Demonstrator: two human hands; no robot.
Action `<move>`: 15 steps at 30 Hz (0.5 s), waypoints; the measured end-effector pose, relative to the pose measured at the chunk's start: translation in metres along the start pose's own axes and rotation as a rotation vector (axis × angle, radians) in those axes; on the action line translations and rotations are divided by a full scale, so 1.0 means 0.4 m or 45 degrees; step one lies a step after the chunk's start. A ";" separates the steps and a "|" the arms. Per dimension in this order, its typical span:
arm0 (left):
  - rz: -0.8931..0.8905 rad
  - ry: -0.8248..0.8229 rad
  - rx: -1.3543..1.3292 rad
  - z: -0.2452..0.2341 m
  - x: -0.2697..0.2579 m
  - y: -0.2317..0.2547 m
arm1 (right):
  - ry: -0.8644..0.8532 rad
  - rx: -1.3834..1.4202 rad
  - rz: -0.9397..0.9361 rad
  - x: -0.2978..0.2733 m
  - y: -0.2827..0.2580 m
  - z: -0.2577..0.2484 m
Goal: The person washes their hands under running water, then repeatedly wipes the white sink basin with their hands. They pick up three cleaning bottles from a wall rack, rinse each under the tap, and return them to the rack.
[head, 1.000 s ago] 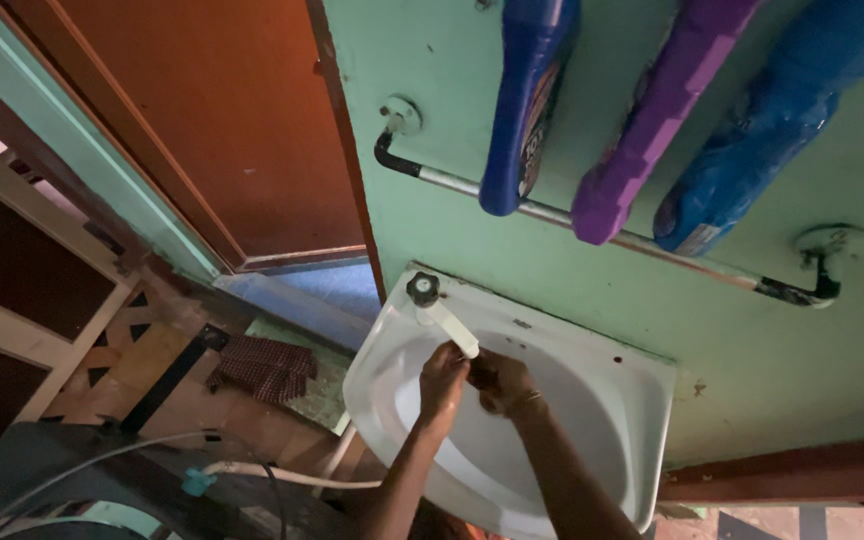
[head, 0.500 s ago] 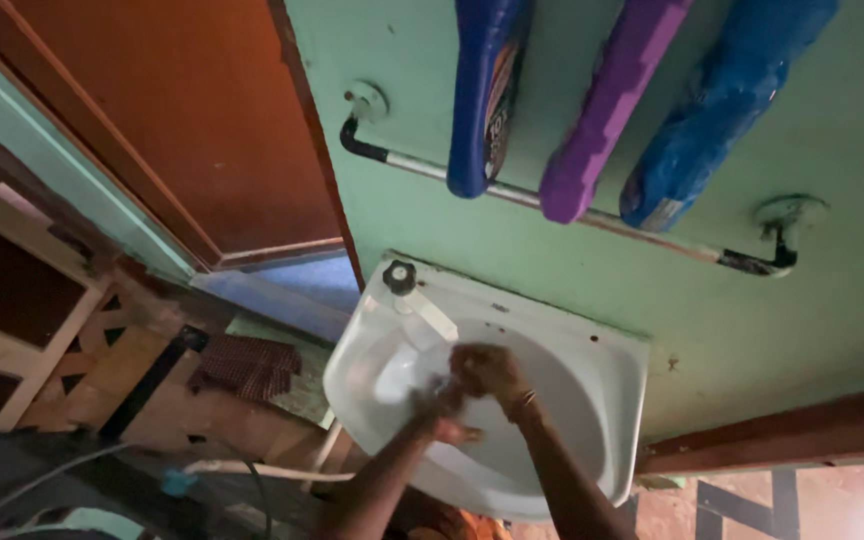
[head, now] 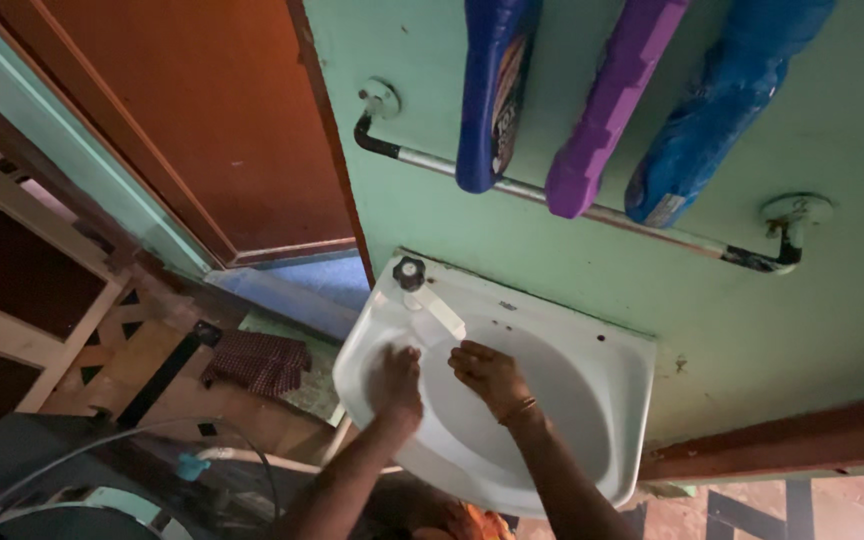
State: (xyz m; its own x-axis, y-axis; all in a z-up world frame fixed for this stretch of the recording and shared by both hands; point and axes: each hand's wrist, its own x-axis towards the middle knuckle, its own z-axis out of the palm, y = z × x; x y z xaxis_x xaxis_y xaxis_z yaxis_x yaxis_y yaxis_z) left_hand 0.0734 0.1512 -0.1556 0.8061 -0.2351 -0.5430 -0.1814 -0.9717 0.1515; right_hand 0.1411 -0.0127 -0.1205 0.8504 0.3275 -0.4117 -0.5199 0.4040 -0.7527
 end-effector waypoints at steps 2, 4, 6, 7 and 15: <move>0.064 -0.084 -0.064 -0.023 -0.014 0.038 | 0.065 -0.004 -0.036 0.033 0.023 0.007; 0.261 -0.125 -0.243 0.014 -0.018 0.115 | 0.044 0.082 -0.078 0.079 0.043 -0.003; 0.487 -0.178 -0.494 0.046 -0.019 0.166 | 0.043 0.214 -0.053 0.116 0.060 -0.019; 0.560 -0.213 -0.616 0.055 -0.014 0.175 | 0.051 0.301 -0.009 0.128 0.068 -0.026; -0.306 0.394 0.303 -0.024 -0.005 -0.096 | -0.021 -0.217 -0.127 0.148 0.074 0.016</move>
State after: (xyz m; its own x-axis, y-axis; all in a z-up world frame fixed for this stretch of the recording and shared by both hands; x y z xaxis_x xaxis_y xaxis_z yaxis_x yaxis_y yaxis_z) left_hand 0.0841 0.1892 -0.1524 0.9649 -0.0195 -0.2618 -0.0639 -0.9847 -0.1622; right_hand 0.1756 0.0242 -0.1638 0.8949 0.3075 -0.3234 -0.4110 0.2853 -0.8658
